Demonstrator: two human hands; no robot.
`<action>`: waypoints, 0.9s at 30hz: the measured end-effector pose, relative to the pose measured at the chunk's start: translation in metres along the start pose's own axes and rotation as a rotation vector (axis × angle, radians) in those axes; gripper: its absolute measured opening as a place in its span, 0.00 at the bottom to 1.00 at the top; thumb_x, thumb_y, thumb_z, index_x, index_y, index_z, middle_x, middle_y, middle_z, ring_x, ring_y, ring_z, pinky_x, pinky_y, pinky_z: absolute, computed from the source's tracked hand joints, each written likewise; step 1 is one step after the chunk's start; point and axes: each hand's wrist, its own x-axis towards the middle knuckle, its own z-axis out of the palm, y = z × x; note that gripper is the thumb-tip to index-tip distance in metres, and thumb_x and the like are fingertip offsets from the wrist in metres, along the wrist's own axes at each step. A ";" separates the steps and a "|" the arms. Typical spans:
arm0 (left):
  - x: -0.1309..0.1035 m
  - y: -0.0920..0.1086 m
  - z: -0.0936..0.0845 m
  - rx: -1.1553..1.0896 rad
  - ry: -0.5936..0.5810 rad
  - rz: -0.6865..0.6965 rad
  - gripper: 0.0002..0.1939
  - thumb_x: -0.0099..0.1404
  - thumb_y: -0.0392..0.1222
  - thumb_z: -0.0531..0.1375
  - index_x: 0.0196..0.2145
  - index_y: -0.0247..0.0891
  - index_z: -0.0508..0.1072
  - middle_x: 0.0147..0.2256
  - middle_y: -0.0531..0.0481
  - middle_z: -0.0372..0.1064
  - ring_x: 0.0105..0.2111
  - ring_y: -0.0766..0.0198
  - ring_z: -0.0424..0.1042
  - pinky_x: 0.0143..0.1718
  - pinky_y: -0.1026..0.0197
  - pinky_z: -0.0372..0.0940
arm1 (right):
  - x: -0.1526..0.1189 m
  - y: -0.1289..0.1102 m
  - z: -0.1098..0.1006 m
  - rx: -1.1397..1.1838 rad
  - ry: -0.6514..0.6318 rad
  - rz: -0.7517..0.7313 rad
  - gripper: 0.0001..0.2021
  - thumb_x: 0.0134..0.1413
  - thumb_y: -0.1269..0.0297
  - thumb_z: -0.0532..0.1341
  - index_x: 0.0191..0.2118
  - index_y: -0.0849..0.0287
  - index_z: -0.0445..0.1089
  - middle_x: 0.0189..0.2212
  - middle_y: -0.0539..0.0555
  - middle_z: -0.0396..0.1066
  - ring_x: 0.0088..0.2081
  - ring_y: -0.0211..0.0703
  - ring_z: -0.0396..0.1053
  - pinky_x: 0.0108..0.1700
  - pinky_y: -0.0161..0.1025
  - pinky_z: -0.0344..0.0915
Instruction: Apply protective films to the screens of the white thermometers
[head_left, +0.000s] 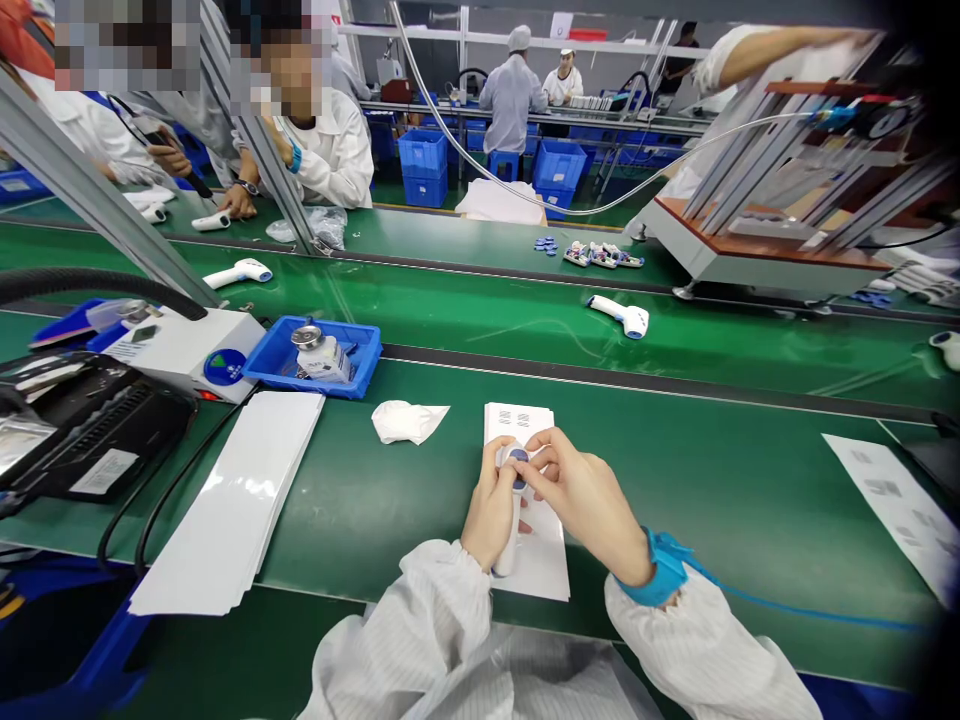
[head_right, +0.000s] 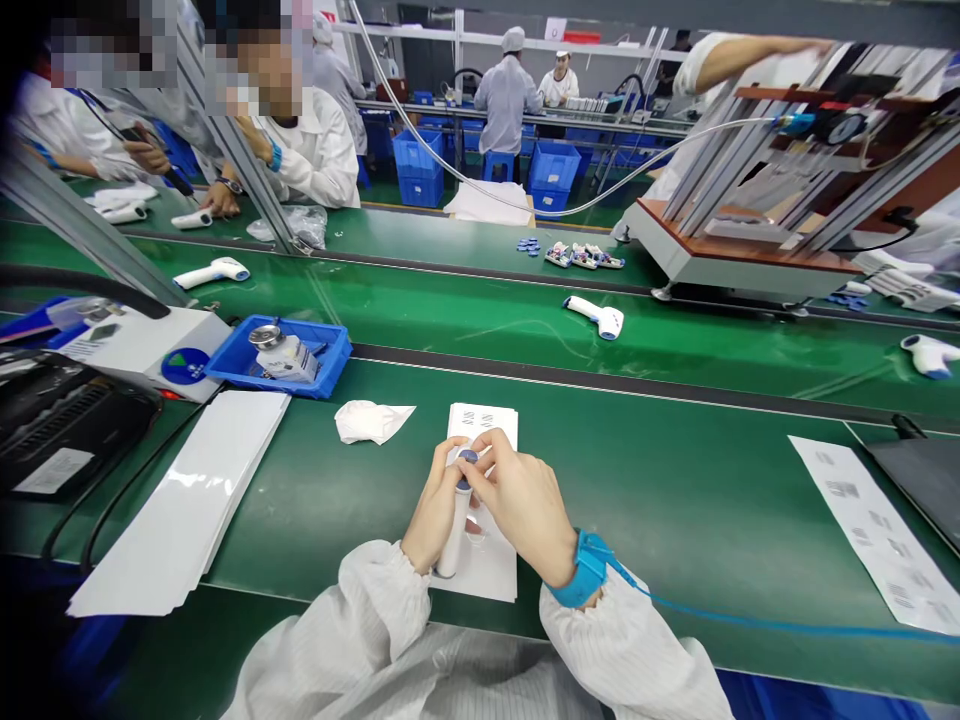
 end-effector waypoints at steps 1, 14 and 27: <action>0.000 0.000 0.000 -0.003 -0.004 -0.003 0.19 0.67 0.56 0.48 0.54 0.53 0.60 0.35 0.51 0.66 0.29 0.63 0.66 0.18 0.66 0.68 | 0.000 0.000 0.000 0.032 -0.016 0.003 0.06 0.56 0.61 0.58 0.40 0.51 0.62 0.23 0.45 0.74 0.24 0.43 0.73 0.27 0.36 0.59; -0.007 0.010 -0.006 -0.202 -0.085 -0.057 0.27 0.64 0.48 0.56 0.59 0.50 0.54 0.39 0.51 0.61 0.27 0.68 0.64 0.21 0.68 0.65 | 0.006 0.027 0.010 0.575 0.028 0.030 0.12 0.52 0.57 0.62 0.39 0.56 0.65 0.38 0.53 0.70 0.37 0.42 0.71 0.38 0.40 0.69; -0.045 0.042 -0.005 0.080 -0.026 0.330 0.35 0.58 0.30 0.57 0.61 0.49 0.56 0.60 0.50 0.57 0.61 0.52 0.57 0.60 0.51 0.58 | -0.009 -0.024 0.005 0.478 0.282 -0.270 0.05 0.59 0.64 0.59 0.40 0.51 0.71 0.42 0.53 0.72 0.47 0.47 0.68 0.50 0.46 0.64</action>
